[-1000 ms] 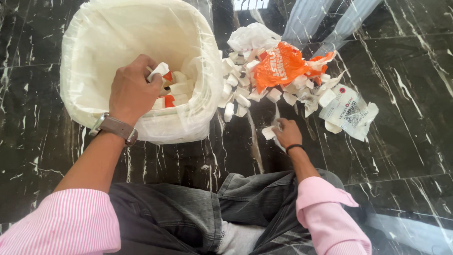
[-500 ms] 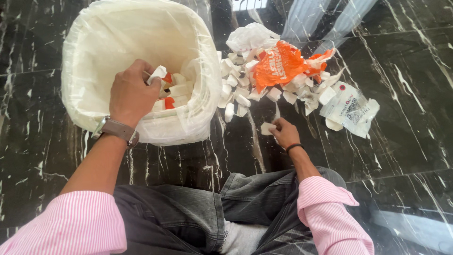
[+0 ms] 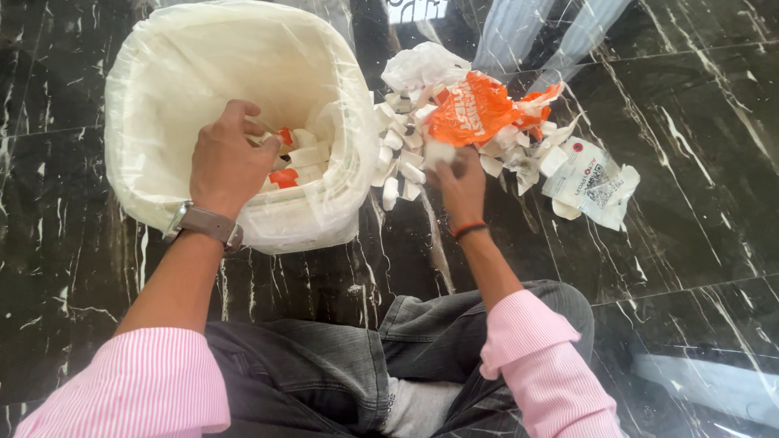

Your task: The person sits on a dark marble floor and repeatedly picks up small white plastic pieces and orange fragments from a pile, placing them into a white plastic bag. The person handles the items one at a time, occasionally adjusting the bag opening.

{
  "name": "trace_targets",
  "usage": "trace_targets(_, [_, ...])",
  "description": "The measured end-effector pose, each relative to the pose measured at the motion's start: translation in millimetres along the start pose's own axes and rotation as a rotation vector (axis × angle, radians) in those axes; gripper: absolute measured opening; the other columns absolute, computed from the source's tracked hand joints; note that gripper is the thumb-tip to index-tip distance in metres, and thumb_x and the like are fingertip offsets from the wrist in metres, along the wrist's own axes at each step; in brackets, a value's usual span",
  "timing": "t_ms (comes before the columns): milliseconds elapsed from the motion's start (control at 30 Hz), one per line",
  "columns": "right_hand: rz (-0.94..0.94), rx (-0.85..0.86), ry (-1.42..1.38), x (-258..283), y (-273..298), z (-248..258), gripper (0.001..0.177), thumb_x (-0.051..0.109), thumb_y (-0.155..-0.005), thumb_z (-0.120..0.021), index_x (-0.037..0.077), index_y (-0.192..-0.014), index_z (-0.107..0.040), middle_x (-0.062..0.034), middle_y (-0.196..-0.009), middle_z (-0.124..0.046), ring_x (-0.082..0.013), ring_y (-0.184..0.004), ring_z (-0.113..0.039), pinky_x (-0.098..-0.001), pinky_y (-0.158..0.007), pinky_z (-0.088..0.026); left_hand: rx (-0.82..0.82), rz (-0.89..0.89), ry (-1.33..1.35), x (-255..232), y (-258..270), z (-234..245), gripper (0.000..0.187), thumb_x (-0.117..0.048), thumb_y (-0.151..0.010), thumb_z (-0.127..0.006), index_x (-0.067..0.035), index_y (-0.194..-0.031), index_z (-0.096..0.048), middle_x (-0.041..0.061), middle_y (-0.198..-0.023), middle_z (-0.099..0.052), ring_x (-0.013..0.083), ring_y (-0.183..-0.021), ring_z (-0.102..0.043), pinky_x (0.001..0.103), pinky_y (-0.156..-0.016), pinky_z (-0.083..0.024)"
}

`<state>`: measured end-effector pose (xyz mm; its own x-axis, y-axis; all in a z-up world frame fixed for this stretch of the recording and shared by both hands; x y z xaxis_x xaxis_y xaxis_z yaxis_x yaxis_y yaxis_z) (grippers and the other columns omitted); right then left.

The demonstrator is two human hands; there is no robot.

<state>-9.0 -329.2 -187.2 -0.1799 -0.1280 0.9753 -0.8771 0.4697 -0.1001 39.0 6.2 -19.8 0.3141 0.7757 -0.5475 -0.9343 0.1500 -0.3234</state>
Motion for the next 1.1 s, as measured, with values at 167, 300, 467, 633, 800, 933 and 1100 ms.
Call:
trace_targets(167, [0.26,0.224,-0.024,94,-2,-87,0.038,0.007,-0.102,-0.067,0.002,-0.136,-0.052,-0.0152,-0.108,-0.073,-0.0208,-0.095,-0.074,-0.0315,-0.082,-0.061,0.021,-0.002,0.037,-12,1,7,0.043,-0.02,-0.089,-0.075,-0.002,-0.125,-0.062,0.013,-0.099,-0.078,0.0291,-0.085,-0.076,0.042,-0.079,-0.057])
trace_targets(300, [0.457,0.369,0.234,134,15,-149,0.034,0.011,-0.105,-0.065,0.009,-0.136,-0.05,-0.0097,-0.104,-0.074,-0.016,-0.098,-0.076,-0.0304,-0.084,-0.06,0.036,-0.003,0.054,-20,3,11,0.053,-0.024,-0.088,-0.079,-0.002,-0.131,-0.059,0.012,-0.1,-0.077,0.0283,-0.084,-0.076,0.041,-0.077,-0.057])
trace_targets(467, [0.693,0.421,0.462,142,31,-181,0.025,0.007,-0.098,-0.063,0.014,-0.122,-0.056,-0.0086,-0.099,-0.078,-0.0192,-0.087,-0.078,-0.0459,-0.117,-0.038,0.045,-0.112,0.125,-29,2,15,0.068,-0.022,-0.082,-0.083,-0.004,-0.14,-0.051,0.011,-0.101,-0.077,0.0276,-0.082,-0.076,0.04,-0.072,-0.057])
trace_targets(633, [0.572,0.465,0.523,129,25,-183,0.022,0.012,-0.097,-0.059,0.014,-0.119,-0.055,-0.0047,-0.082,-0.077,-0.0234,-0.09,-0.077,-0.051,-0.123,-0.025,0.039,-0.249,0.135,-31,5,18,0.059,-0.018,-0.085,-0.083,-0.009,-0.139,-0.061,0.012,-0.103,-0.076,0.0248,-0.082,-0.077,0.038,-0.073,-0.059])
trace_targets(800, [0.533,0.472,0.591,130,29,-181,0.024,0.021,-0.101,-0.057,0.014,-0.124,-0.055,-0.0045,-0.091,-0.078,-0.0218,-0.098,-0.076,-0.051,-0.126,-0.024,0.052,-0.204,0.177,-33,7,17,0.046,-0.018,-0.086,-0.08,-0.007,-0.129,-0.069,0.011,-0.105,-0.076,0.0233,-0.08,-0.076,0.036,-0.071,-0.058])
trace_targets(933, [0.612,0.477,0.617,136,42,-169,0.044,0.035,-0.106,-0.058,0.013,-0.142,-0.05,-0.0076,-0.122,-0.073,-0.0251,-0.127,-0.063,-0.0508,-0.127,-0.025,0.033,-0.121,0.047,-29,6,16,0.037,-0.029,-0.09,-0.082,-0.003,-0.115,-0.074,0.014,-0.099,-0.076,0.0254,-0.082,-0.075,0.038,-0.074,-0.056])
trace_targets(1100, [0.799,0.546,0.735,123,59,-116,0.064,0.039,-0.106,-0.059,0.01,-0.159,-0.038,-0.0166,-0.162,-0.045,-0.0363,-0.153,-0.04,-0.0486,-0.128,-0.025,-0.07,-0.168,-0.017,-17,6,10,0.038,-0.034,-0.088,-0.081,-0.003,-0.109,-0.079,0.022,-0.123,-0.071,0.0302,-0.084,-0.072,0.042,-0.079,-0.055])
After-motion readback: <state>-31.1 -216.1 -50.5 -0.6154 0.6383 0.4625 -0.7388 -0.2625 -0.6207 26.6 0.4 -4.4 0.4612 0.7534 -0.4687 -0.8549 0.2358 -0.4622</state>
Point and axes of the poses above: each hand's wrist, its own y-axis away from the middle knuckle, its own z-axis out of the back of the hand, x = y × z, the point moved 2 cm from there along -y, towards the middle knuckle
